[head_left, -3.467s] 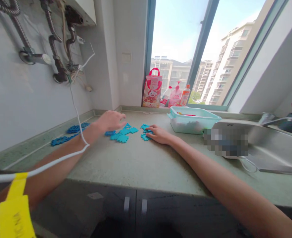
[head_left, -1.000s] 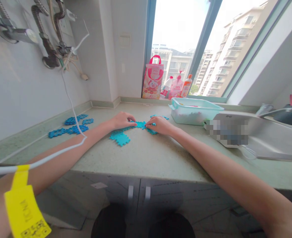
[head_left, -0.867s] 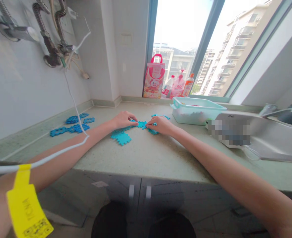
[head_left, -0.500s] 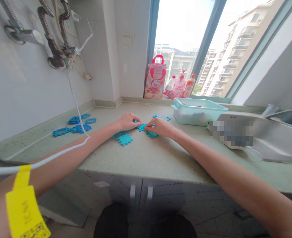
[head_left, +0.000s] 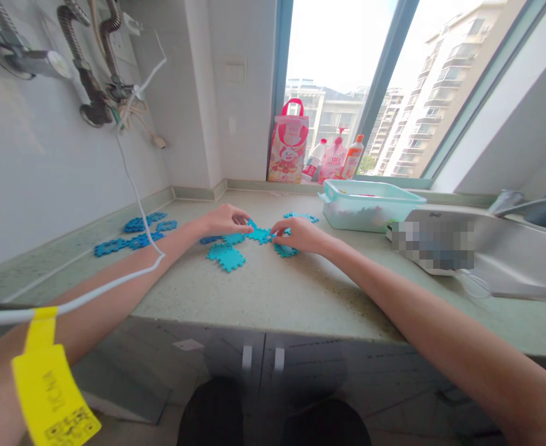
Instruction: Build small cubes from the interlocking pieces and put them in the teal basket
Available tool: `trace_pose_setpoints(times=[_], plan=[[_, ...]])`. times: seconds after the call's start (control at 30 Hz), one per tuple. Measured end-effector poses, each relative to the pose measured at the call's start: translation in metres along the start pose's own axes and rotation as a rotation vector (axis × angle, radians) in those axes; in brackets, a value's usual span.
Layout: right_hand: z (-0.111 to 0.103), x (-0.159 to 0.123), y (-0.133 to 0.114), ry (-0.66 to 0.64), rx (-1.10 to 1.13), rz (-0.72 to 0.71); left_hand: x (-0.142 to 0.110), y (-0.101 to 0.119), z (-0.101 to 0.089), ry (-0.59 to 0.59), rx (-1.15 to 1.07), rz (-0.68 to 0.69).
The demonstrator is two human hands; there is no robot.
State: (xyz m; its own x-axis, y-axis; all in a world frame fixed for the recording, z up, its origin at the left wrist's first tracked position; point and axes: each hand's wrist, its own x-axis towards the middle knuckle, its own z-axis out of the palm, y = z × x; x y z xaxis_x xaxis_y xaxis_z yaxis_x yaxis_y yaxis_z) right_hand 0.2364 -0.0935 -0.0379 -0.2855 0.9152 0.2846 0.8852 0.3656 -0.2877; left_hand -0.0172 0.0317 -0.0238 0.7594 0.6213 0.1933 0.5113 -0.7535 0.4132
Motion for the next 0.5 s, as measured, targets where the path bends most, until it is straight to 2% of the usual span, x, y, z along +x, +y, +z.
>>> trace_pose_setpoints(times=[0.27,0.4,0.5], plan=[[0.001,-0.003,-0.009,0.028,0.025,-0.009,0.012,0.007,0.027,0.142,0.047,-0.071],[0.005,-0.001,-0.015,0.041,0.035,-0.038,0.013,0.004,0.031,0.180,0.070,-0.081],[0.006,0.000,-0.019,0.062,-0.060,-0.091,0.014,0.000,0.032,0.173,0.052,-0.054]])
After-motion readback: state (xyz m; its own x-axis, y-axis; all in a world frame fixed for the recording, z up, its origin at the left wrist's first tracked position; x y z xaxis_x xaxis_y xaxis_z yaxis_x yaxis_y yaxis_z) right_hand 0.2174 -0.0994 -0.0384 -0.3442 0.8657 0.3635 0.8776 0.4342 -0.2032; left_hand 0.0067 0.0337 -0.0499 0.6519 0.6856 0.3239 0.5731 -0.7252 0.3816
